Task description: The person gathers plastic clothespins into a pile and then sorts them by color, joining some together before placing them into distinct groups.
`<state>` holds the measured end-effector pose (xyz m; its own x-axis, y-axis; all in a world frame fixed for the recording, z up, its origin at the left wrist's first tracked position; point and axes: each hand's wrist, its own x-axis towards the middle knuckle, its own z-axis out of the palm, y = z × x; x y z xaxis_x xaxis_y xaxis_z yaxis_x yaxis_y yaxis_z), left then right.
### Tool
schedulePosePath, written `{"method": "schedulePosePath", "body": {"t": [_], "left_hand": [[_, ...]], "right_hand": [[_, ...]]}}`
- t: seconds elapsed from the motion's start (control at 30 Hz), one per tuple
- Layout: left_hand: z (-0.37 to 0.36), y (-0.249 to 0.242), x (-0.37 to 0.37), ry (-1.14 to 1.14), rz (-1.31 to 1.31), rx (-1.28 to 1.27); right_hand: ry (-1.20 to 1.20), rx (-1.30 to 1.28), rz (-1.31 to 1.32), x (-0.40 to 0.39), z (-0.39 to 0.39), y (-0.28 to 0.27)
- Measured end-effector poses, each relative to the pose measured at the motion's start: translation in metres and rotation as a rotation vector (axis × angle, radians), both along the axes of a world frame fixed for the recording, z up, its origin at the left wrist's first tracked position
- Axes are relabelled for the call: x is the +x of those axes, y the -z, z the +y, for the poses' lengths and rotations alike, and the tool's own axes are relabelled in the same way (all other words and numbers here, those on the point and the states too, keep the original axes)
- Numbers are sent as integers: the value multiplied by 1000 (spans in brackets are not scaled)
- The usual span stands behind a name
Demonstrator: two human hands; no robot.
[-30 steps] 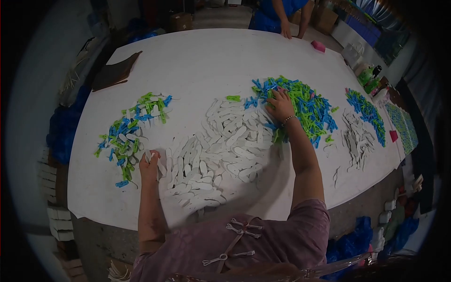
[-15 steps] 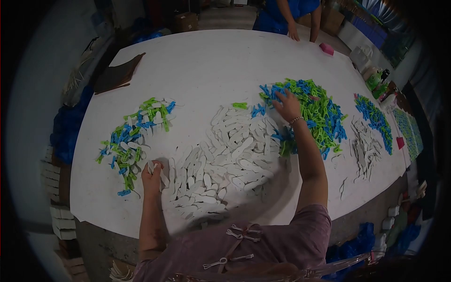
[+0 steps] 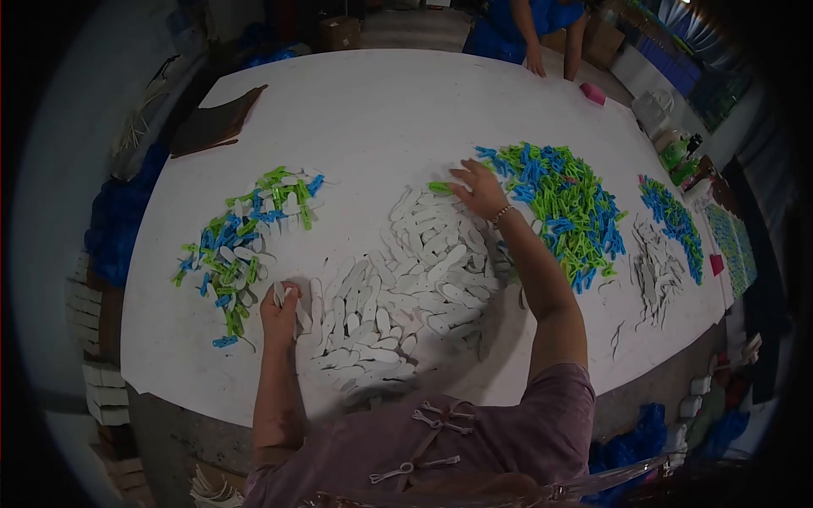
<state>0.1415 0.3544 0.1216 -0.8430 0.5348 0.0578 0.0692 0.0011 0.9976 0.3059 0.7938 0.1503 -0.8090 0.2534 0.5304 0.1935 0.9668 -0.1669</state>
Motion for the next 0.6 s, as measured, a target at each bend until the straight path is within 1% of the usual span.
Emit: {"method": "schedulePosePath", "body": {"t": [0.07,0.1,0.17,0.2,0.27,0.33,0.4,0.43,0.5,0.57,0.6], "left_hand": [[0,3,-2,8,-2,39],[0,2,-2,12,1,43],[0,-1,-2,25,69,12],[0,-1,-2,34,68,9],[3,0,-2,42,17,0],[4,10,-7,48,38,-4],[4,12,-6,53,69,-10],[3,10,-5,59,59,6],[3,6,-5,68,59,21],[3,10,-5,65,35,53],[3,14,-8,52,36,57]], "right_hand": [[-27,-160,40,-26,-17,25],[-24,-155,43,-34,-28,23],[-93,-270,-119,-40,-58,14],[-84,-274,-119,-42,-77,11],[-142,-335,-182,-41,-117,2],[-196,-281,-200,-46,-159,3],[-301,-252,-203,-42,-205,-8],[-293,-251,-197,-43,-207,-2],[-515,-315,-16,-47,-207,13],[-402,-225,23,-37,-176,-12],[-279,-518,-48,-30,-162,-25]]}}
